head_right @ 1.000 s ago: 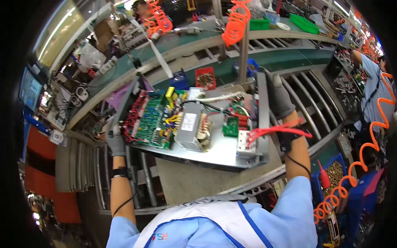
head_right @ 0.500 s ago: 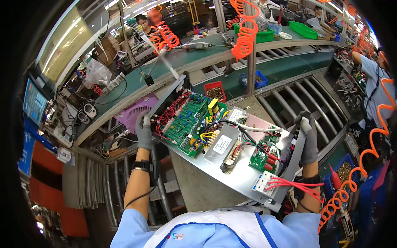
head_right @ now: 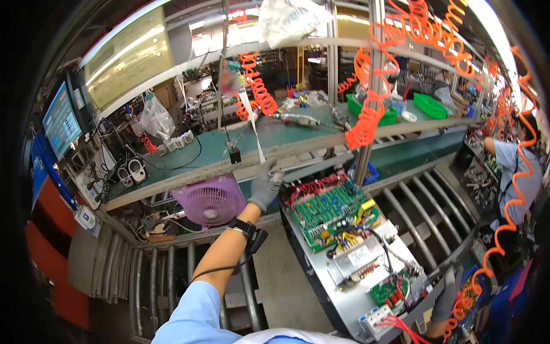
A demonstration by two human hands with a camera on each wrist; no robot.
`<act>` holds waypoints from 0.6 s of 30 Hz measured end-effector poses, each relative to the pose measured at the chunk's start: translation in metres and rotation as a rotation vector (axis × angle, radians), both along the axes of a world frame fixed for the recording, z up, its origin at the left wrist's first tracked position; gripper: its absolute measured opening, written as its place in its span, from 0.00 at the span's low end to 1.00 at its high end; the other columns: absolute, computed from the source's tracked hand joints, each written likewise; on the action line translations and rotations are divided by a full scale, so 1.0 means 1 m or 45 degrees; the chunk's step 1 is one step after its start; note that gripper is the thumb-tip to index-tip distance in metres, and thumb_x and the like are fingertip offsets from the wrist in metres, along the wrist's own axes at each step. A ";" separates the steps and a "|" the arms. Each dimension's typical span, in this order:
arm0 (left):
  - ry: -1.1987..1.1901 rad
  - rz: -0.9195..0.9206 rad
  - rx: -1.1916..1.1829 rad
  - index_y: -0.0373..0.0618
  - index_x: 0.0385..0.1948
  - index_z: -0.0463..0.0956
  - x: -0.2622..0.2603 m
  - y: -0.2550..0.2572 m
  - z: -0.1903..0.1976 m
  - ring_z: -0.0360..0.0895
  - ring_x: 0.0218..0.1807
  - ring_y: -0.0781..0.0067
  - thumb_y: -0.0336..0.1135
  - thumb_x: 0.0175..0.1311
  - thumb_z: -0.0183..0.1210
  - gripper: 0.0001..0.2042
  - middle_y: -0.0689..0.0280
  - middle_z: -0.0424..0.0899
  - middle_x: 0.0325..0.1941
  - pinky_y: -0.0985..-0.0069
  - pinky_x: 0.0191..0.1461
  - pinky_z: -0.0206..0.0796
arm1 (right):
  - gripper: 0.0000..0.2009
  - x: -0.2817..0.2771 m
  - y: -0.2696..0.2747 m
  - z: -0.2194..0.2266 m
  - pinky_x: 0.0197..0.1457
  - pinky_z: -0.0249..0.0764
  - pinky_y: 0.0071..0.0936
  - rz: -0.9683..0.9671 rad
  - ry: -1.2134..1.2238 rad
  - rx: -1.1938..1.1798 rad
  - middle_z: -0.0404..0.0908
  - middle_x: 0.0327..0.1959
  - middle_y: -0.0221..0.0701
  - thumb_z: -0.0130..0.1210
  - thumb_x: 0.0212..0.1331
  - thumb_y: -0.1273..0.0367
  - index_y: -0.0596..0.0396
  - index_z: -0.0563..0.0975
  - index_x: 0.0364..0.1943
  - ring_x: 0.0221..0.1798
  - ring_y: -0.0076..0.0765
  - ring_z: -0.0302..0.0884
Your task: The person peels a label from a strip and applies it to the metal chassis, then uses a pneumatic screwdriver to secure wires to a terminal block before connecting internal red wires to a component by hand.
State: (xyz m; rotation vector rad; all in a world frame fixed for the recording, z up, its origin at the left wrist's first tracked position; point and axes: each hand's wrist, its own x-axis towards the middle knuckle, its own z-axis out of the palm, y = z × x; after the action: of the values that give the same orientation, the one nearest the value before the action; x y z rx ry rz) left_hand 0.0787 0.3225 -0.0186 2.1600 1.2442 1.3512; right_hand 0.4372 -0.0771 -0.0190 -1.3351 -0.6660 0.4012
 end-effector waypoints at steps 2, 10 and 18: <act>-0.430 0.080 0.411 0.42 0.47 0.68 -0.006 0.011 0.036 0.71 0.49 0.61 0.45 0.59 0.49 0.19 0.55 0.75 0.46 0.71 0.53 0.61 | 0.16 0.004 -0.008 0.017 0.42 0.61 0.18 0.143 0.046 -0.061 0.66 0.36 0.25 0.46 0.54 0.69 0.56 0.65 0.48 0.38 0.21 0.63; -1.105 -0.039 -0.028 0.43 0.43 0.70 -0.022 0.079 0.172 0.73 0.40 0.64 0.38 0.63 0.43 0.13 0.59 0.76 0.39 0.68 0.44 0.65 | 0.23 -0.014 0.035 0.218 0.38 0.67 0.21 0.535 -1.138 -0.386 0.72 0.35 0.31 0.56 0.42 0.65 0.61 0.70 0.45 0.31 0.25 0.71; -1.337 -0.624 -0.531 0.43 0.36 0.74 -0.029 0.084 0.177 0.75 0.28 0.73 0.35 0.58 0.51 0.09 0.66 0.78 0.30 0.75 0.31 0.70 | 0.16 -0.124 0.247 0.285 0.44 0.68 0.26 1.014 -1.685 -0.086 0.77 0.36 0.33 0.52 0.54 0.64 0.62 0.73 0.42 0.38 0.27 0.72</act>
State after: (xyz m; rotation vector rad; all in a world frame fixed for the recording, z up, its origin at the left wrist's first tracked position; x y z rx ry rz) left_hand 0.0502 0.4067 0.1587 1.0519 0.4607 1.4766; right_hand 0.3134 0.1695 0.2663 -1.2357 -2.3282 0.0985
